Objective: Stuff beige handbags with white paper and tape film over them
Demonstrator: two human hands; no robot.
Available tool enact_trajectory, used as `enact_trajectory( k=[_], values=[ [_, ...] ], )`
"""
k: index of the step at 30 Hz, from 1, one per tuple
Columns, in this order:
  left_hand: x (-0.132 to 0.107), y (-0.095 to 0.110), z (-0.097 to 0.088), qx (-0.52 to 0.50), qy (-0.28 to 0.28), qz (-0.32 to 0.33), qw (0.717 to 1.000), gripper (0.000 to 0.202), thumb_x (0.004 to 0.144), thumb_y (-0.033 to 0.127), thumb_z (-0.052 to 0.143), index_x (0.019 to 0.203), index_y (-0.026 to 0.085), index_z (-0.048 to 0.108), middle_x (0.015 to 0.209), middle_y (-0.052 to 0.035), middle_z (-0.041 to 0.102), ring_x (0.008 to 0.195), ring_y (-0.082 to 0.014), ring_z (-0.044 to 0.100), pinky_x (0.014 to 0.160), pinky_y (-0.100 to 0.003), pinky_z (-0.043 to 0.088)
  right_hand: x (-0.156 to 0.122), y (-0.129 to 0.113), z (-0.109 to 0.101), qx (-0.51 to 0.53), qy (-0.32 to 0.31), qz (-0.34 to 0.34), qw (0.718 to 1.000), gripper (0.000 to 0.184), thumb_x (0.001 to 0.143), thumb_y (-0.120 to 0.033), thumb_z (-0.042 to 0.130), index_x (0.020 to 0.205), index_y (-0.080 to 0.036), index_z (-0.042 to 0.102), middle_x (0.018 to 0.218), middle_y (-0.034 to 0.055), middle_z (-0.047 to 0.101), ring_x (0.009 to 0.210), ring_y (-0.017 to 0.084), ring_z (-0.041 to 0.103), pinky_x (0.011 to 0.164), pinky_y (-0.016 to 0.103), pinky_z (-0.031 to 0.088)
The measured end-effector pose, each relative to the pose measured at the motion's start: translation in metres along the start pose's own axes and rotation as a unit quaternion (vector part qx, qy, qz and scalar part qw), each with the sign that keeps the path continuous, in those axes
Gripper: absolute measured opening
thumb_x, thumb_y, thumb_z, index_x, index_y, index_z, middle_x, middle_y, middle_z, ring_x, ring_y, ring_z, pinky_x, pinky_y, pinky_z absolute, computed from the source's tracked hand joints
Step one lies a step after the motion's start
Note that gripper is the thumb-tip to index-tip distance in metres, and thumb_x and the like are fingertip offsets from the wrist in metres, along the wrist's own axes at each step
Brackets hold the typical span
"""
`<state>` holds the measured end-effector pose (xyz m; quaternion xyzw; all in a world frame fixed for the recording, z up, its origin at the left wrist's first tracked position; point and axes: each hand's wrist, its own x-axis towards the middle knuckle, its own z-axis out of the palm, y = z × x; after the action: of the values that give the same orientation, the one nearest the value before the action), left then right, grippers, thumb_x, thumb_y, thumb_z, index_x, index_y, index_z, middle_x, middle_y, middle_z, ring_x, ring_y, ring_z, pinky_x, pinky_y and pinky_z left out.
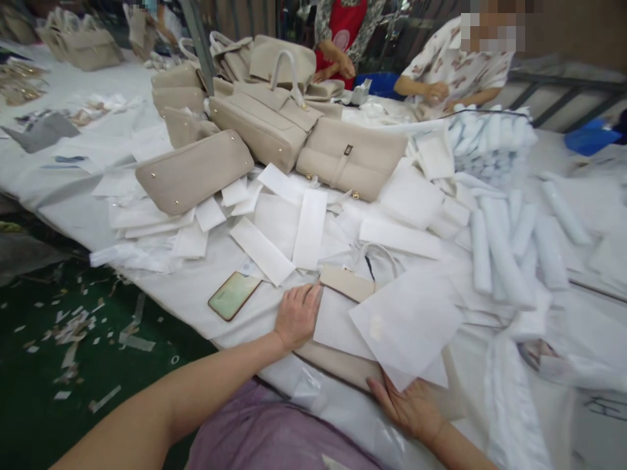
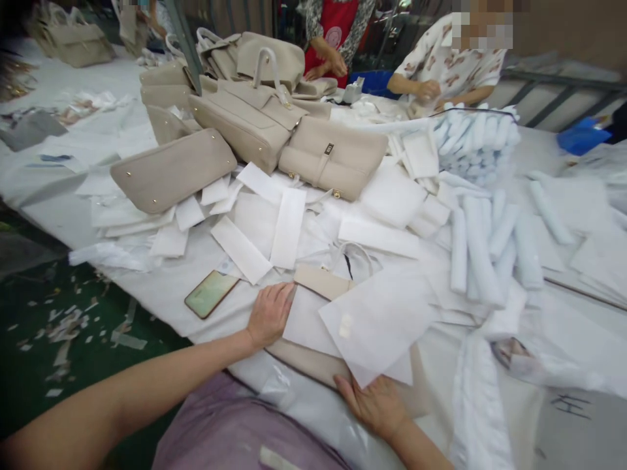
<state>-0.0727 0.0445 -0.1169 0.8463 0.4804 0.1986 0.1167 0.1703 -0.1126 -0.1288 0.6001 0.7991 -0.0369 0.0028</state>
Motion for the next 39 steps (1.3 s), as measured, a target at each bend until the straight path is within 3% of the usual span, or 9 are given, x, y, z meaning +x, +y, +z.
enact_trajectory(
  k=[4,9,13,17,21,26,29,31,39],
  values=[
    [-0.025,-0.002,-0.011,-0.086,0.075,0.068,0.991,0.021,0.093,0.026,0.04,0.103,0.016,0.055,0.1,-0.0105,0.057,0.096,-0.0215,0.05,0.086,-0.039,0.041,0.0,-0.005,-0.008,0.008,-0.008,0.027,1.0,0.048,0.089,-0.036,0.04,0.134,-0.02,0.047,0.113,0.0123,0.064,0.109,0.032,0.056,0.091,0.044,0.045],
    [-0.047,0.027,-0.018,-0.076,-0.089,0.351,0.929,0.02,0.092,0.021,0.042,0.105,0.017,0.058,0.096,-0.0087,0.061,0.087,-0.019,0.054,0.079,-0.034,0.045,-0.004,-0.012,-0.016,0.043,-0.009,0.051,0.998,0.055,0.089,-0.044,0.038,0.132,-0.01,0.046,0.119,0.0169,0.059,0.111,0.03,0.053,0.096,0.044,0.039],
    [-0.057,0.059,-0.004,-0.025,-0.123,0.441,0.889,0.037,0.092,0.014,0.034,0.128,0.013,0.044,0.12,-0.0139,0.055,0.107,-0.022,0.051,0.088,-0.036,0.045,-0.008,-0.012,-0.022,0.07,0.034,0.049,0.996,0.054,0.09,-0.046,0.034,0.129,-0.01,0.047,0.122,0.0155,0.057,0.109,0.026,0.053,0.095,0.041,0.039],
    [-0.062,0.084,0.015,0.04,-0.109,0.437,0.892,0.041,0.088,0.006,0.034,0.126,0.014,0.045,0.126,-0.014,0.05,0.11,-0.0232,0.048,0.089,-0.037,0.045,-0.012,-0.011,-0.014,0.1,0.061,0.047,0.992,0.037,0.09,-0.035,0.034,0.109,-0.016,0.06,0.102,0.0095,0.066,0.095,0.023,0.058,0.087,0.036,0.044],
    [-0.049,0.111,0.027,0.113,-0.153,0.406,0.894,0.027,0.085,0.012,0.046,0.11,0.018,0.055,0.093,-0.0076,0.055,0.08,-0.0209,0.05,0.069,-0.034,0.046,-0.013,-0.009,-0.004,0.16,0.13,0.094,0.974,0.029,0.081,-0.03,0.045,0.099,-0.017,0.063,0.088,0.0071,0.067,0.076,0.021,0.06,0.073,0.033,0.048],
    [-0.036,0.123,0.029,0.147,-0.112,0.436,0.881,0.063,0.081,0.005,0.048,0.139,0.022,0.032,0.09,-0.0062,0.052,0.072,-0.0187,0.047,0.061,-0.03,0.042,-0.046,-0.001,-0.014,0.184,0.291,0.255,0.904,0.036,0.083,-0.02,0.036,0.109,-0.018,0.06,0.108,0.011,0.063,0.095,0.023,0.059,0.086,0.04,0.047],
    [-0.033,0.115,0.026,0.118,-0.129,0.447,0.877,0.071,0.075,-0.002,0.044,0.141,0.02,0.028,0.099,-0.0078,0.055,0.078,-0.0195,0.049,0.067,-0.031,0.046,-0.085,0.002,-0.011,0.237,0.428,0.415,0.767,0.038,0.086,-0.019,0.032,0.115,-0.018,0.057,0.117,0.011,0.061,0.11,0.022,0.055,0.096,0.043,0.044],
    [-0.03,0.109,0.024,0.075,-0.142,0.446,0.88,0.069,0.075,-0.002,0.042,0.14,0.018,0.031,0.107,-0.0084,0.057,0.084,-0.0208,0.051,0.074,-0.033,0.048,-0.106,0.002,-0.002,0.309,0.445,0.474,0.694,0.039,0.084,-0.02,0.037,0.119,-0.017,0.054,0.114,0.0114,0.063,0.108,0.022,0.057,0.093,0.042,0.047],
    [-0.023,0.093,0.026,-0.074,-0.141,0.444,0.882,0.059,0.083,0.007,0.037,0.141,0.022,0.031,0.118,-0.0067,0.06,0.093,-0.0223,0.054,0.082,-0.037,0.052,-0.113,0.005,0.009,0.509,0.347,0.391,0.684,0.047,0.078,-0.024,0.052,0.125,-0.019,0.052,0.111,0.0072,0.066,0.1,0.021,0.062,0.089,0.041,0.05]
  ],
)
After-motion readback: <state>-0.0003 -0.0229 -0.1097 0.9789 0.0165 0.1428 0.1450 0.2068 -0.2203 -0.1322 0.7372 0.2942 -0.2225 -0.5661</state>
